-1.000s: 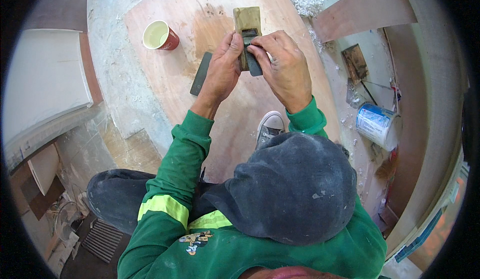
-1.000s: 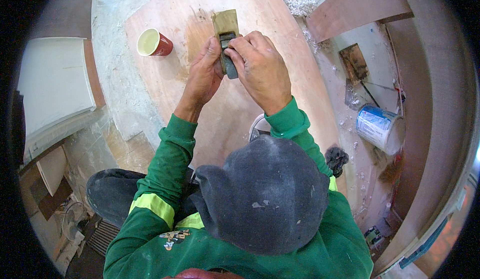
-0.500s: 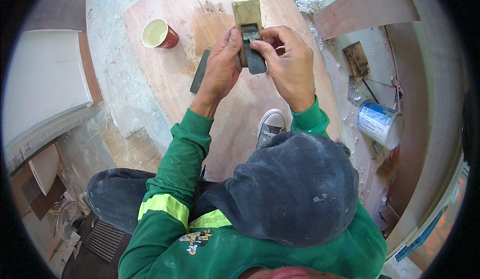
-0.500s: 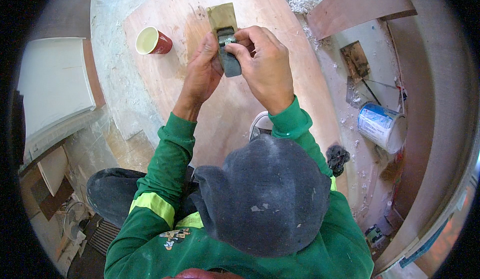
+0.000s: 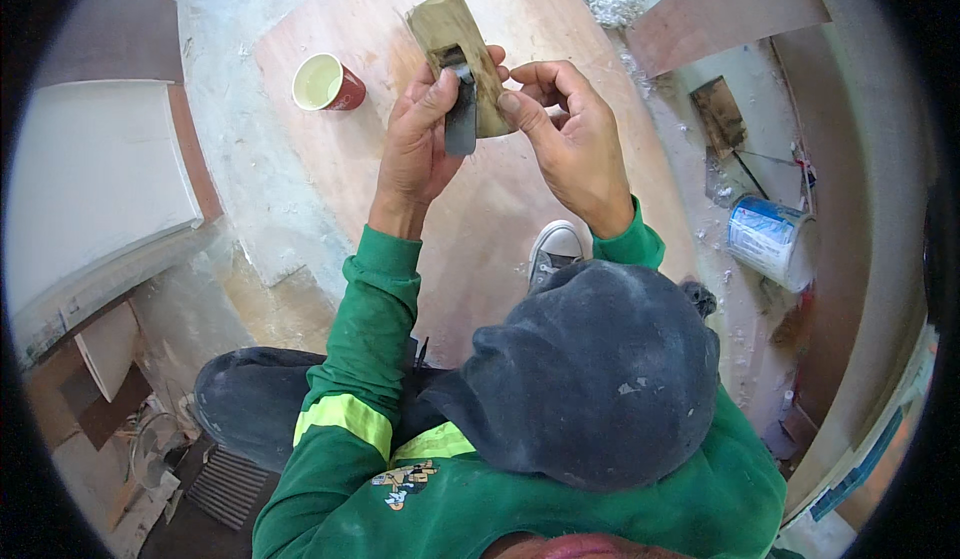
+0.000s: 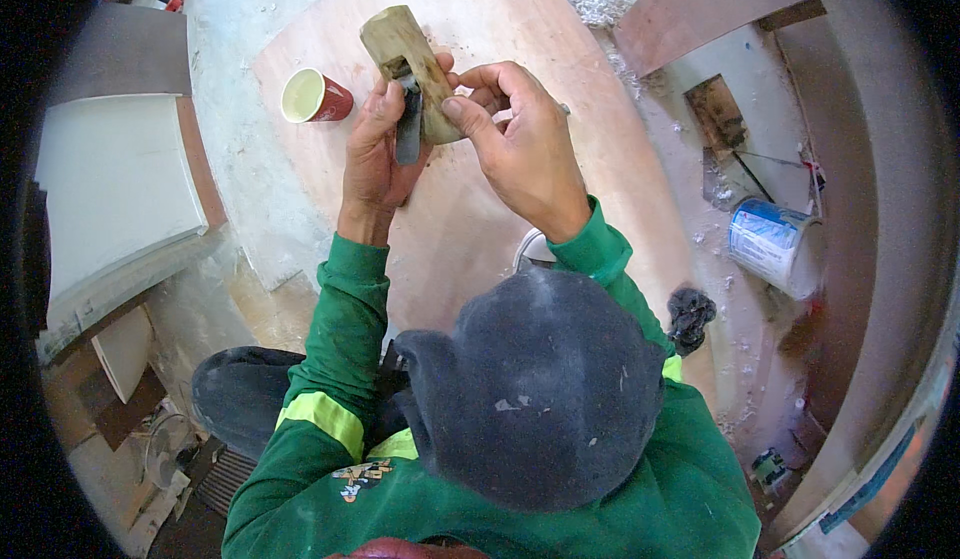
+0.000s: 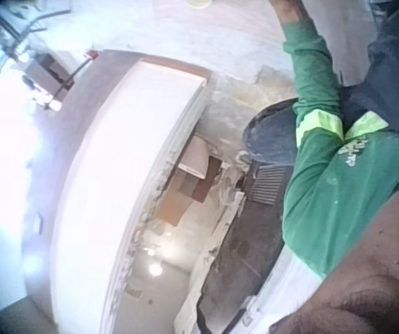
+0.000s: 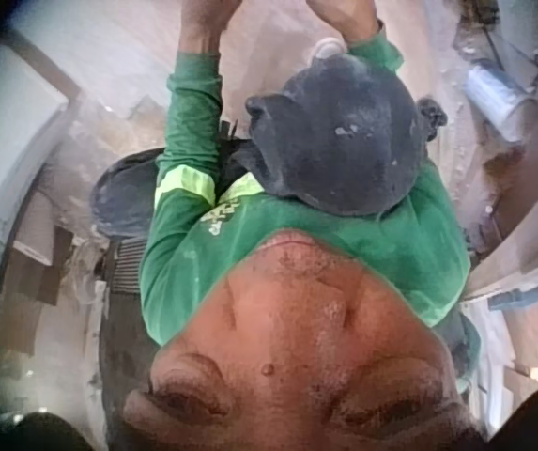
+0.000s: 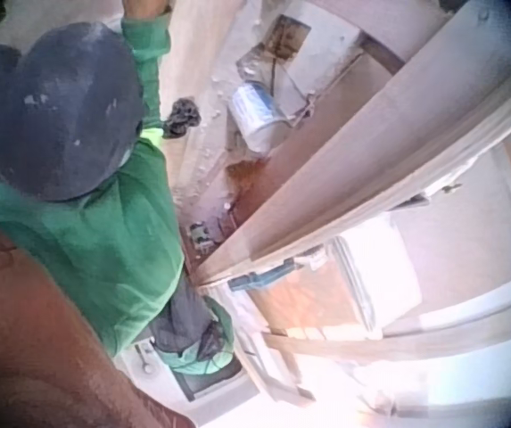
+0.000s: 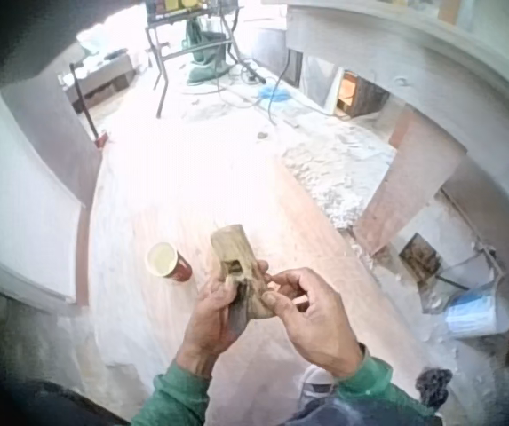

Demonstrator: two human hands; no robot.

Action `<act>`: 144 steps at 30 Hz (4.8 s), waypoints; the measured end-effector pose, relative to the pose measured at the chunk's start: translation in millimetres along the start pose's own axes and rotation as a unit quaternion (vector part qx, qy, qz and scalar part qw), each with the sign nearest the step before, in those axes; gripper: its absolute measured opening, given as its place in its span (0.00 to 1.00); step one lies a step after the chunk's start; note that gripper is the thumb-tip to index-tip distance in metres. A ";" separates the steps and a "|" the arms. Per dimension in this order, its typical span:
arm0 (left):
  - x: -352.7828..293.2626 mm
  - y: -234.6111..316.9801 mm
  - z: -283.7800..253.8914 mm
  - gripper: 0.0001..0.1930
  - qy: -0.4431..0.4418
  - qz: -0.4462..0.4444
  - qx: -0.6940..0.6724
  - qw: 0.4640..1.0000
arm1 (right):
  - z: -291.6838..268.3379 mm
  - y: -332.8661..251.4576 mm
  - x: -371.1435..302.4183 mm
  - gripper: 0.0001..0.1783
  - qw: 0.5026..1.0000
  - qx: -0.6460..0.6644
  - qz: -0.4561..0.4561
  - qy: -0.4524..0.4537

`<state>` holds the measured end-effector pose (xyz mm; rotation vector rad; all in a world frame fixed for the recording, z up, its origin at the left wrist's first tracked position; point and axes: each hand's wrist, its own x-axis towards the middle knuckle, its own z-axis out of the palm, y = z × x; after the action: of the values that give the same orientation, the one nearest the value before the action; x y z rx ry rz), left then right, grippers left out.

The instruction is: The person sits on the floor and uses a hammer to tap the metal blade of a wooden hand plane, likely to adjust or secure it. They repeatedly inspect the plane and tap it with the hammer throughout the clip.

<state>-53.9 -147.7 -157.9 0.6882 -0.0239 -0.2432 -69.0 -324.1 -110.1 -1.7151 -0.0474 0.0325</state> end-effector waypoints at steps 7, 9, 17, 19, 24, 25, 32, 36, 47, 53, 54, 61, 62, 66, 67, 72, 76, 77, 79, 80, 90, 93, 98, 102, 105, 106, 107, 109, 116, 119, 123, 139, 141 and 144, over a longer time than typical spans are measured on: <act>5.8 -1.1 23.7 0.26 0.084 0.087 0.093 0.988 | -5.4 -3.9 -5.8 0.19 0.994 -0.037 0.073 -0.076; 7.8 -6.2 24.3 0.25 0.064 0.083 0.081 0.991 | 2.2 2.0 -6.9 0.22 0.990 0.042 0.125 -0.059; 5.0 -18.2 21.5 0.23 0.091 0.062 0.089 0.990 | 18.9 11.1 -10.5 0.20 0.985 0.107 0.132 -0.014; 5.4 -17.8 20.4 0.23 0.091 0.059 0.092 0.990 | 22.1 13.3 -11.2 0.20 0.987 0.108 0.119 -0.001; 6.1 -23.7 23.0 0.22 0.104 0.049 0.084 0.990 | 25.9 29.2 -9.2 0.20 0.993 0.080 0.075 0.041; 6.6 -25.7 21.7 0.22 0.106 0.039 0.085 0.990 | 25.2 30.2 -9.8 0.20 0.993 0.078 0.081 0.040; 7.4 -22.2 0.4 0.21 0.116 0.006 0.044 0.992 | -2.3 45.3 -14.4 0.20 0.994 -0.008 0.108 0.006; 13.7 -22.9 -8.4 0.20 0.161 0.010 0.010 0.987 | -39.6 137.0 -42.6 0.20 0.887 -0.458 0.022 0.054; 17.0 -11.2 -25.6 0.22 0.200 0.007 -0.036 0.979 | -63.2 208.7 -57.9 0.22 0.908 -0.419 -0.005 0.018; 18.0 -14.4 -42.6 0.20 0.228 -0.028 -0.055 0.972 | -45.0 108.5 -64.4 0.21 0.970 -0.205 -0.121 -0.055; 19.4 -14.5 -41.9 0.20 0.227 -0.033 -0.054 0.972 | -41.0 100.4 -62.8 0.21 0.954 -0.204 -0.210 -0.070; 18.0 -17.6 -30.2 0.20 0.185 -0.046 -0.008 0.982 | -13.4 70.5 -36.3 0.21 0.961 -0.215 -0.141 -0.107; 17.2 -18.2 -31.9 0.20 0.191 -0.045 -0.012 0.981 | -11.3 67.1 -34.5 0.21 0.963 -0.216 -0.111 -0.116; 15.9 -18.6 -37.1 0.19 0.214 -0.027 -0.022 0.976 | -4.6 62.2 -40.7 0.15 0.965 -0.191 -0.156 -0.091; 15.9 -18.8 -37.0 0.19 0.218 -0.020 -0.025 0.975 | -4.8 62.5 -44.2 0.14 0.970 -0.174 -0.144 -0.086; 15.0 -14.3 -26.3 0.21 0.147 0.010 0.017 0.989 | -8.1 79.2 -56.1 0.16 0.993 -0.034 -0.112 -0.006; 6.8 -8.3 -7.0 0.26 0.065 0.008 0.057 0.996 | -11.9 71.4 -46.7 0.30 0.996 0.075 -0.034 0.028; 4.8 -6.0 -2.9 0.27 0.048 0.008 0.066 0.997 | -10.2 62.8 -44.5 0.34 0.992 0.122 -0.015 0.026; 2.3 -2.2 4.8 0.28 0.012 0.006 0.081 0.997 | -13.5 42.2 -39.9 0.44 0.990 0.137 0.020 0.035; 2.2 -2.4 6.0 0.29 -0.004 0.012 0.087 0.996 | -19.4 41.7 -40.2 0.41 0.992 0.122 0.006 0.029; 0.1 11.1 10.8 0.32 -0.068 0.031 0.103 0.992 | -48.3 54.1 -48.4 0.29 0.996 0.051 -0.067 -0.018; 1.1 16.9 13.7 0.31 -0.080 0.056 0.100 0.990 | -45.7 51.8 -47.7 0.27 0.996 0.023 -0.087 -0.017; 2.9 37.8 27.0 0.29 -0.067 0.093 0.101 0.988 | -39.9 37.9 -41.8 0.19 0.993 -0.004 -0.112 -0.030; 4.8 56.3 30.9 0.30 -0.074 0.125 0.109 0.983 | -36.2 22.8 -33.1 0.16 0.990 -0.028 -0.137 -0.029; 2.9 79.3 42.1 0.30 -0.077 0.152 0.128 0.977 | -32.9 9.2 -20.6 0.16 0.978 -0.027 -0.204 -0.034; 1.5 86.8 46.4 0.31 -0.077 0.160 0.132 0.975 | -32.1 1.5 -17.6 0.18 0.972 -0.038 -0.228 -0.038; -0.5 93.7 48.0 0.31 -0.083 0.172 0.128 0.973 | -29.3 -11.3 -13.0 0.20 0.965 -0.050 -0.253 -0.044; -4.0 104.3 50.9 0.32 -0.096 0.194 0.118 0.969 | -23.9 -34.0 -6.7 0.24 0.947 -0.110 -0.298 -0.043; -17.9 118.8 56.3 0.35 -0.088 0.209 0.131 0.965 | -8.6 -77.3 9.1 0.33 0.895 -0.145 -0.407 -0.112; -20.1 120.1 59.2 0.35 -0.091 0.217 0.130 0.963 | -4.3 -85.3 13.6 0.33 0.873 -0.152 -0.447 -0.126; -25.0 123.3 66.0 0.35 -0.089 0.222 0.120 0.964 | 0.6 -86.8 12.7 0.33 0.871 -0.148 -0.454 -0.112; -25.0 117.9 68.4 0.37 -0.059 0.211 0.127 0.967 | -2.3 -73.5 -2.2 0.30 0.907 -0.080 -0.405 -0.087; -24.3 116.2 68.4 0.38 -0.061 0.206 0.124 0.969 | -3.9 -70.7 -4.4 0.30 0.912 -0.079 -0.393 -0.083; -21.1 116.5 66.3 0.38 -0.080 0.199 0.104 0.971 | -5.6 -69.5 -4.9 0.30 0.916 -0.076 -0.385 -0.079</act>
<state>-56.2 -97.5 -31.9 0.8538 -0.3423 0.0922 -74.5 -319.9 -40.5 -1.7390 -0.8604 -0.4277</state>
